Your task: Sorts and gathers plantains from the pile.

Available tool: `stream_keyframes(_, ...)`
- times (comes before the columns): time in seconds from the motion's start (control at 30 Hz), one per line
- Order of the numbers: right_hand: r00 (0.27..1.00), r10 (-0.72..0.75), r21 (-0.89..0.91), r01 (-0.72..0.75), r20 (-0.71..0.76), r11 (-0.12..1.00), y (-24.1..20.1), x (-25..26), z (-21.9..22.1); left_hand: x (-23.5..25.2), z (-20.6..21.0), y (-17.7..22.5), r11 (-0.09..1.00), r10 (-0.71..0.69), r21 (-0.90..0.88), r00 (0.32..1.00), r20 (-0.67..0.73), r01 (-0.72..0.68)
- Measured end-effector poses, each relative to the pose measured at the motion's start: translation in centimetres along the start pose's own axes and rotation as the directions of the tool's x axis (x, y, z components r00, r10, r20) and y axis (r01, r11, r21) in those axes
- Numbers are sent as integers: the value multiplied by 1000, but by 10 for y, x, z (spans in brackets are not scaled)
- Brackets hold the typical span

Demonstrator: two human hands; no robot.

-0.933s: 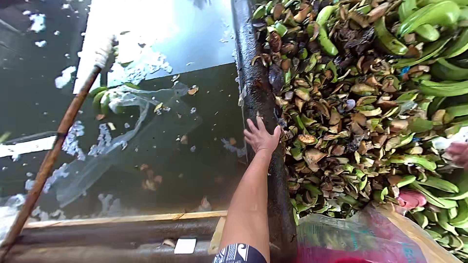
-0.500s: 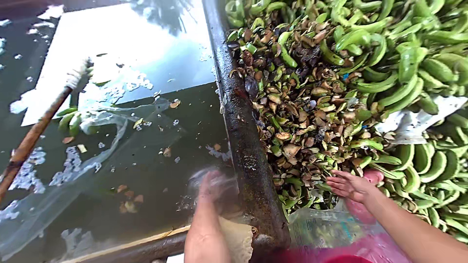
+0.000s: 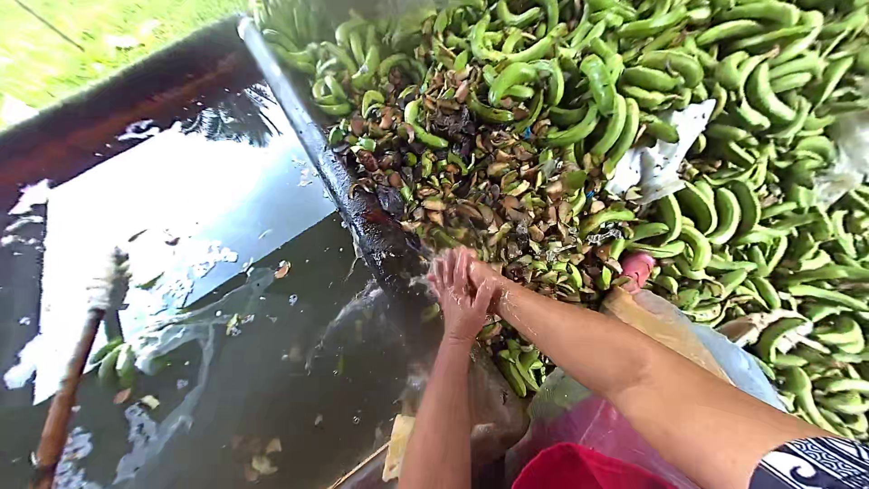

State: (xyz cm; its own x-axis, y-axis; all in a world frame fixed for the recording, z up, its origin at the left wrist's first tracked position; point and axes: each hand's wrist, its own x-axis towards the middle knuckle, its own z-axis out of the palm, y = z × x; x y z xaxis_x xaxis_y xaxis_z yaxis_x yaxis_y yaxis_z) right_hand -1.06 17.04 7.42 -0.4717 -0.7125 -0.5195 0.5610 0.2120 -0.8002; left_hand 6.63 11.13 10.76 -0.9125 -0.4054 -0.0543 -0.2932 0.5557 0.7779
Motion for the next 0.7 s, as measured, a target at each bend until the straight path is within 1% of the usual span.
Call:
stream_keyframes(0.03,999,42,23,-43,33,999,0,0,-7,-2,5,-29,991,76,112,995,-64,-69)
stream_keyframes(0.07,992,109,56,-112,58,992,-7,-7,-14,-5,4,-57,976,68,212,990,-121,-41)
stream_keyframes(0.1,986,153,34,-156,72,987,-11,-16,-27,-10,-5,-79,961,-47,264,988,-147,84)
stream_keyframes(0.13,985,171,-11,-171,20,985,-12,-24,-44,-18,-17,-97,921,-236,276,956,-172,277)
stream_keyframes(0.17,984,166,-47,-170,-69,984,-13,-31,-66,-25,-30,-110,834,-447,265,874,-188,484)
stream_keyframes(0.2,972,159,-53,-170,-172,984,-15,-39,-93,-32,-39,-119,731,-606,250,772,-190,635)
stream_keyframes(0.23,942,142,-24,-157,-304,987,-17,-49,-123,-37,-44,-123,657,-691,247,700,-181,712)
stream_keyframes(0.27,887,111,19,-114,-449,993,-19,-63,-155,-41,-45,-122,645,-706,259,690,-158,719)
stream_keyframes(0.3,810,73,60,-46,-582,997,-20,-81,-189,-44,-42,-115,680,-674,284,729,-122,676)
stream_keyframes(0.33,727,41,95,33,-686,995,-22,-105,-220,-45,-35,-106,735,-616,301,784,-76,607)
stream_keyframes(0.37,637,19,131,129,-771,983,-23,-135,-247,-42,-23,-95,788,-552,308,833,-30,533)
stream_keyframes(0.4,538,10,152,219,-843,964,-24,-168,-268,-37,-10,-84,821,-501,319,865,7,473)
stream_keyframes(0.47,346,28,159,356,-938,921,-15,-246,-293,-26,20,-62,816,-491,387,868,72,429)
stream_keyframes(0.53,132,86,131,385,-987,913,5,-330,-290,-20,44,-56,764,-514,501,853,90,408)
stream_keyframes(0.57,33,149,150,372,-988,916,22,-372,-285,-20,53,-59,736,-515,552,854,78,393)
stream_keyframes(0.6,-66,231,194,353,-971,915,48,-413,-285,-18,59,-62,705,-514,603,855,70,374)
stream_keyframes(0.63,-130,297,234,360,-946,903,85,-453,-296,-16,63,-62,675,-512,648,856,68,353)
stream_keyframes(0.67,-171,305,219,391,-937,894,147,-495,-323,-15,64,-61,651,-519,679,852,70,340)
stream_keyframes(0.7,-140,199,115,453,-970,884,241,-546,-362,-13,64,-60,633,-524,704,848,82,323)
